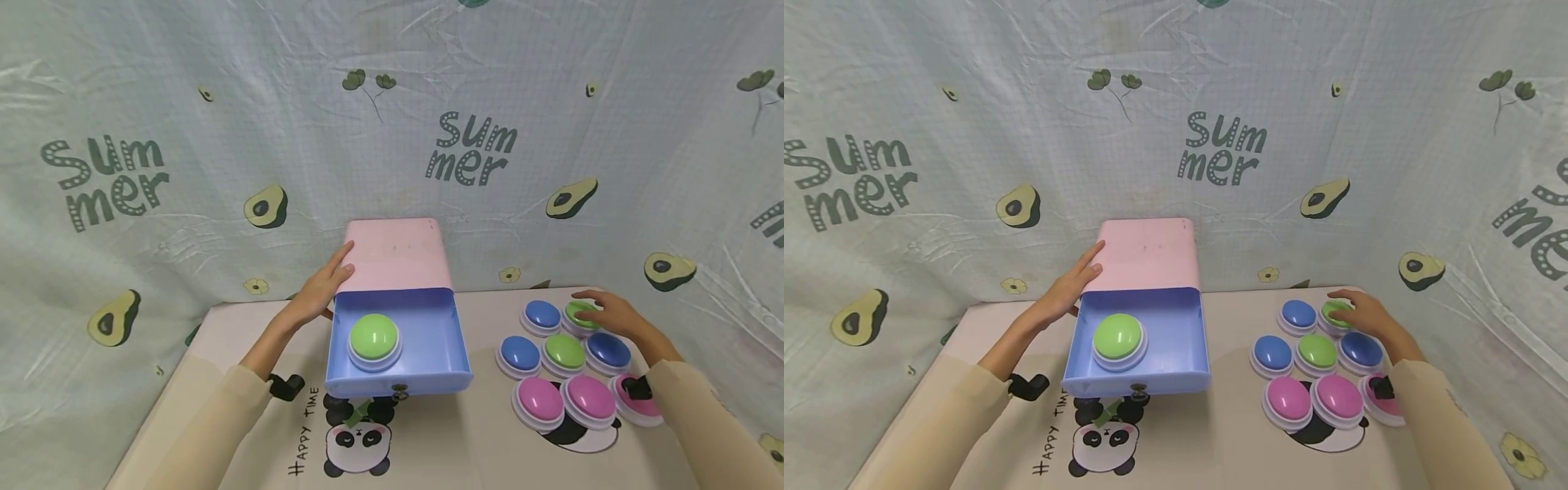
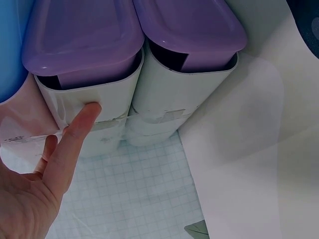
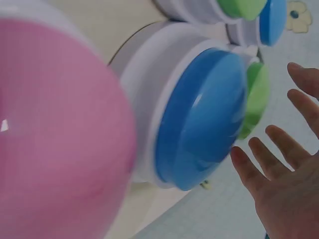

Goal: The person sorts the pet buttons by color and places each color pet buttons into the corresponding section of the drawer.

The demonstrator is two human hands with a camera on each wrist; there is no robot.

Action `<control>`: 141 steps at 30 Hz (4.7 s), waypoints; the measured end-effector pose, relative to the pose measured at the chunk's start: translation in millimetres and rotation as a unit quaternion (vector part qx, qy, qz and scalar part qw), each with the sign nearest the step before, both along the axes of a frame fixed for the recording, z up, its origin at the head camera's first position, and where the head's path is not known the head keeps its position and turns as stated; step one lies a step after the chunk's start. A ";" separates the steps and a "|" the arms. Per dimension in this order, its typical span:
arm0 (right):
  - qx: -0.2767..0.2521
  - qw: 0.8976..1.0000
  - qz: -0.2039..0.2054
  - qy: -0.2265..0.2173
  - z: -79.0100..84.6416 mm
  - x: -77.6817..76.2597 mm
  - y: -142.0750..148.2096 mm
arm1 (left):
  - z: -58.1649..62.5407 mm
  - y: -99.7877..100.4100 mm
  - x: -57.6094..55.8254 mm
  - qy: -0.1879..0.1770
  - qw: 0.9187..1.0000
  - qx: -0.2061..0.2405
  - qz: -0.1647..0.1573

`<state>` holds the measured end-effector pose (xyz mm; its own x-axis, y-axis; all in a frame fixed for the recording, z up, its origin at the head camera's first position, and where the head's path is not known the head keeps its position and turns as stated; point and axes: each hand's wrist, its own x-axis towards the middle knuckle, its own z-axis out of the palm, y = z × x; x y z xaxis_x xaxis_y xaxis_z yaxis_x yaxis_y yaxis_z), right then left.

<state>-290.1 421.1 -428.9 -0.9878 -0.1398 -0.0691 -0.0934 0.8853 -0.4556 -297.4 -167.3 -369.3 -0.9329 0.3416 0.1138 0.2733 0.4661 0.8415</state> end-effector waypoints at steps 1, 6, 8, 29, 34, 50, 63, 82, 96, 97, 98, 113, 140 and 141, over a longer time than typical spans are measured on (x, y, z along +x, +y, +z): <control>0.000 1.000 -0.002 -0.003 -1.9 -0.5 1.9 | 0.4 -0.3 -0.1 -0.001 1.000 0.002 0.001; -0.011 1.000 0.002 -0.014 -13.8 -2.6 8.5 | 0.5 -1.5 -0.4 -0.003 1.000 0.005 -0.002; -0.018 1.000 0.003 -0.016 -17.8 -3.5 9.1 | -0.1 -1.6 -0.5 -0.002 1.000 0.006 -0.003; -0.014 1.000 0.011 0.009 -24.5 -5.6 1.0 | -0.6 -0.5 1.7 -0.004 1.000 0.007 0.001; -0.014 1.000 0.012 0.010 -23.1 -7.8 1.8 | 0.4 -0.6 1.1 -0.002 1.000 0.003 0.001; 0.013 0.998 0.034 0.047 2.0 -10.6 -1.7 | -0.1 -0.8 2.2 -0.007 1.000 0.013 -0.002; 0.010 0.996 0.042 0.075 23.9 -9.8 -17.3 | -0.2 0.0 1.4 -0.005 1.000 0.009 -0.003; 0.005 0.980 0.118 0.157 53.5 -6.0 -52.6 | -1.3 0.6 1.5 -0.006 1.000 0.013 -0.003; 0.010 0.976 0.143 0.166 85.2 10.1 -91.6 | -3.5 0.0 -0.2 -0.008 1.000 0.015 0.004; 0.013 0.974 0.147 0.171 87.2 11.4 -95.3 | -3.5 0.1 -0.2 -0.007 1.000 0.015 0.004; 0.016 0.973 0.150 0.175 89.4 12.7 -99.0 | -3.4 0.1 -0.3 -0.007 1.000 0.015 0.003; 0.019 0.951 0.214 0.220 116.7 32.5 -149.6 | -4.5 -0.4 -1.3 -0.007 1.000 0.019 0.003; 0.023 0.904 0.345 0.251 142.1 78.6 -230.7 | -3.1 -0.7 -0.2 -0.007 1.000 0.018 0.000; 0.023 0.903 0.350 0.247 141.8 79.6 -232.9 | -3.4 -0.8 -0.6 -0.007 1.000 0.018 0.000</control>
<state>-210.5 188.2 -287.1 -0.5698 -0.7506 0.3345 -0.8199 0.5466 -0.1701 -298.0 -168.1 -372.8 -0.9344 0.3381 0.1126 0.2611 0.4345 0.8620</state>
